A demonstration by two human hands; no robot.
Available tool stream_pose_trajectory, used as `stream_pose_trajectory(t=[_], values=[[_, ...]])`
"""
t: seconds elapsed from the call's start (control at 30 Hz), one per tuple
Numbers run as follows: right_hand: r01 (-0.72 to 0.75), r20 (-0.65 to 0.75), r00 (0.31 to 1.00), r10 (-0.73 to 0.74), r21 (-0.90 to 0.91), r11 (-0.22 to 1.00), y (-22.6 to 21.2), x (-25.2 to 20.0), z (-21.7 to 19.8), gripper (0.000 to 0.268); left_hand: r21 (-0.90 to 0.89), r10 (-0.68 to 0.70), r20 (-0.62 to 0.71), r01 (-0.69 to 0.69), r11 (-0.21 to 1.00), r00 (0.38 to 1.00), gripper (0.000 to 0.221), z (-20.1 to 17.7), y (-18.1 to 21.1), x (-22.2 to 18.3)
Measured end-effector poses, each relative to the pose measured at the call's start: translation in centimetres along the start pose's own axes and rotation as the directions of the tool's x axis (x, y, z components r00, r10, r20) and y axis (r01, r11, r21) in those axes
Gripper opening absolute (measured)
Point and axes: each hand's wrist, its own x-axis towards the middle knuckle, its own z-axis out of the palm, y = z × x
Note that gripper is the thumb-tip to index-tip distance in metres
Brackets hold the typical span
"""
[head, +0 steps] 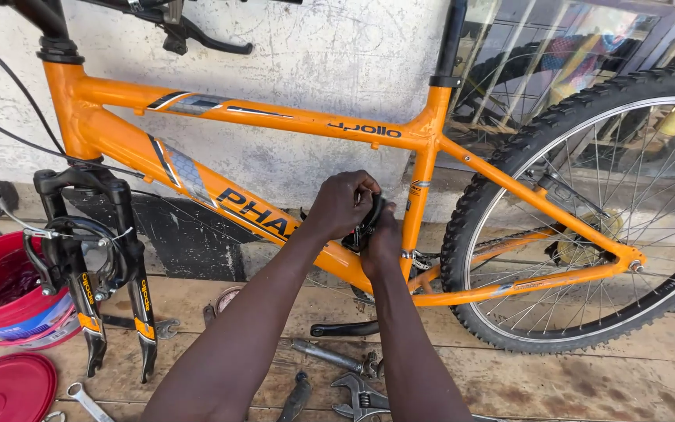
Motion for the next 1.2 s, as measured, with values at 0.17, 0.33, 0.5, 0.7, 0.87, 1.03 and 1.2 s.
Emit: stream_pose_trajectory(t=[0.17, 0.33, 0.5, 0.7, 0.87, 1.03, 1.2], values=[[0.022, 0.186, 0.983, -0.003, -0.101, 0.995, -0.3, 0.5, -0.5, 0.063, 0.053, 0.088, -0.011, -0.087, 0.995, 0.996, 0.034, -0.5, 0.5, -0.1], [0.294, 0.403, 0.885, -0.236, -0.089, 0.952, 2.2, 1.5, -2.8, 0.046, -0.061, 0.070, -0.021, -0.071, 0.996, 0.997, 0.030, 0.0, -0.7, 0.1], [0.521, 0.237, 0.853, -0.466, -0.328, 0.788, 1.3, -1.0, -1.7, 0.030, -0.086, 0.059, -0.042, -0.062, 0.994, 0.997, 0.027, -0.3, -0.1, -0.2], [0.231, 0.071, 0.973, -0.221, -0.192, 0.954, -0.2, -3.7, -1.4, 0.078, -0.254, -0.037, -0.013, 0.033, 0.967, 0.999, 0.027, -0.6, 1.5, -0.9], [0.079, 0.212, 0.973, -0.090, 0.060, 0.995, 1.2, 0.8, -2.4, 0.053, -0.201, 0.007, -0.051, -0.017, 0.979, 0.999, 0.025, -0.5, 1.3, -0.6], [0.060, 0.195, 0.979, -0.062, 0.016, 0.998, -0.8, 0.2, -2.0, 0.052, 0.315, 0.422, 0.005, -0.401, 0.860, 0.907, 0.019, -1.0, 8.9, -1.4], [-0.016, -0.052, 0.999, -0.015, -0.547, 0.837, -1.0, 0.2, -1.0, 0.051, 0.680, -0.545, 0.645, -0.076, 0.729, 0.536, 0.044, -1.9, 30.8, -4.1]])
